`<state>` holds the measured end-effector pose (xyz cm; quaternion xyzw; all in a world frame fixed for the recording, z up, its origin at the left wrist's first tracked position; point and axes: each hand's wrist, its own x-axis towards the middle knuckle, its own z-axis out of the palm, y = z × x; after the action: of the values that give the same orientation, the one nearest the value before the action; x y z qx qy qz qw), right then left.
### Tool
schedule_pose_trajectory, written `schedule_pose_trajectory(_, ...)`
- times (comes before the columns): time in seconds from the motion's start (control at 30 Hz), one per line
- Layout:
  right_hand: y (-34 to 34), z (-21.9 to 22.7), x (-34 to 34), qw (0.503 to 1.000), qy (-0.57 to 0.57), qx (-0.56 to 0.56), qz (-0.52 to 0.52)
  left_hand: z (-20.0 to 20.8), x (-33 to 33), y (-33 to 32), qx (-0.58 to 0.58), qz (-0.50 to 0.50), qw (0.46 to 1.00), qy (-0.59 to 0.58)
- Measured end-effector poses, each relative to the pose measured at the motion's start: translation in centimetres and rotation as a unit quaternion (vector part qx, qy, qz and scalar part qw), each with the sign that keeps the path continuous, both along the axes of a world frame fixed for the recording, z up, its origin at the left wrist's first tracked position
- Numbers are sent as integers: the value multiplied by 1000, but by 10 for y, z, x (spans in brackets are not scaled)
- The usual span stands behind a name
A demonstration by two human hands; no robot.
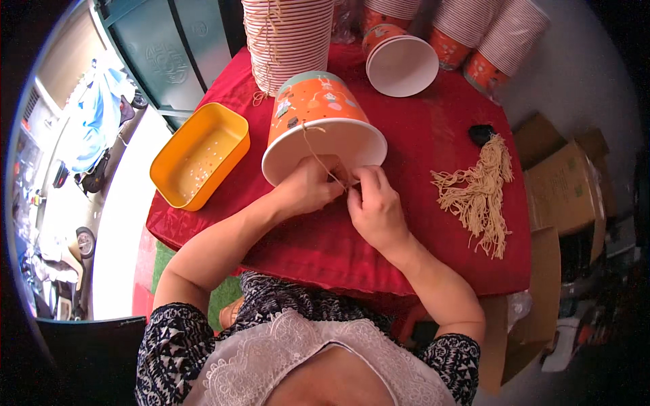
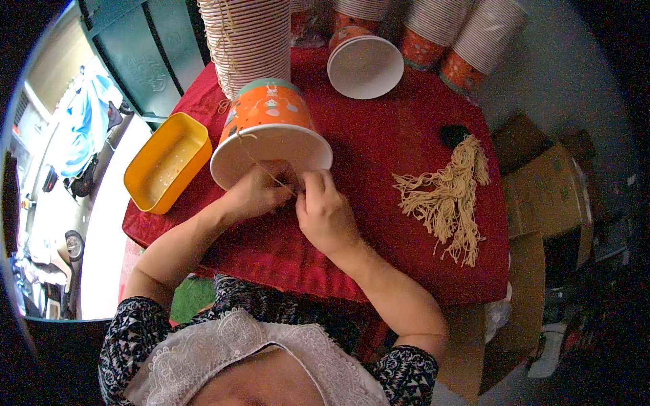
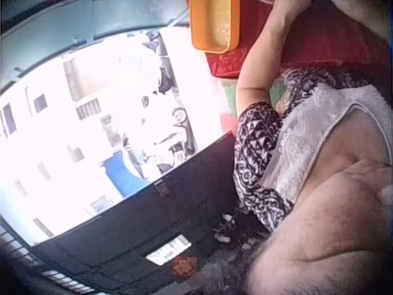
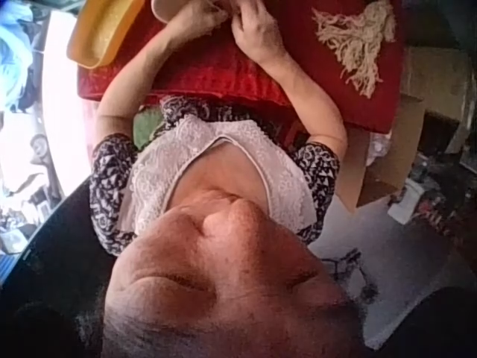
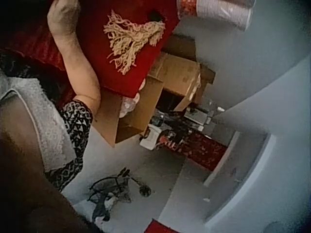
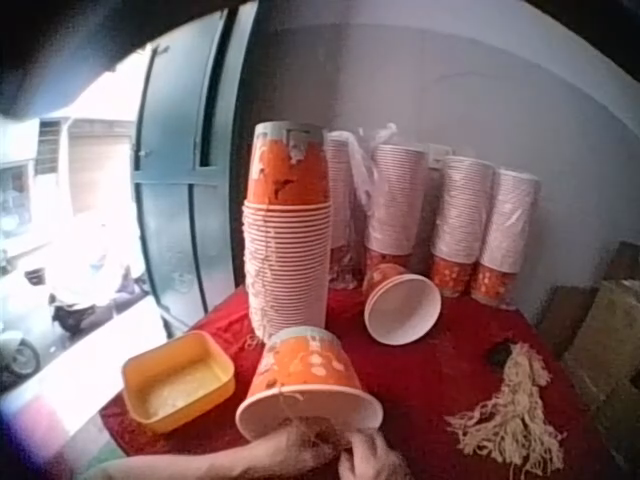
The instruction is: Threading handles onto printed paper buckets.
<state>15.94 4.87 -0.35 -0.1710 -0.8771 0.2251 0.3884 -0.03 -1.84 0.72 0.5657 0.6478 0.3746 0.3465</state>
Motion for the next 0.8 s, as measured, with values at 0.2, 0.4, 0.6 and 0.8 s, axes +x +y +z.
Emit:
schedule_pose_trajectory(0.2, 3, -2, 3, 998, -52, 38, 2, -3, 3, 0, 61, -8, 998, 20)
schedule_pose_trajectory(0.4, 10, -5, 4, 995, -50, 88, 13, -7, 5, 1, 92, -5, 996, -2)
schedule_pose_trajectory(0.6, 5, 5, 9, 998, -7, 63, 1, -3, 5, 2, -17, 24, 996, -86)
schedule_pose_trajectory(0.8, 2, 7, 12, 997, -54, 47, -32, -2, 6, 1, -3, 18, 994, -110)
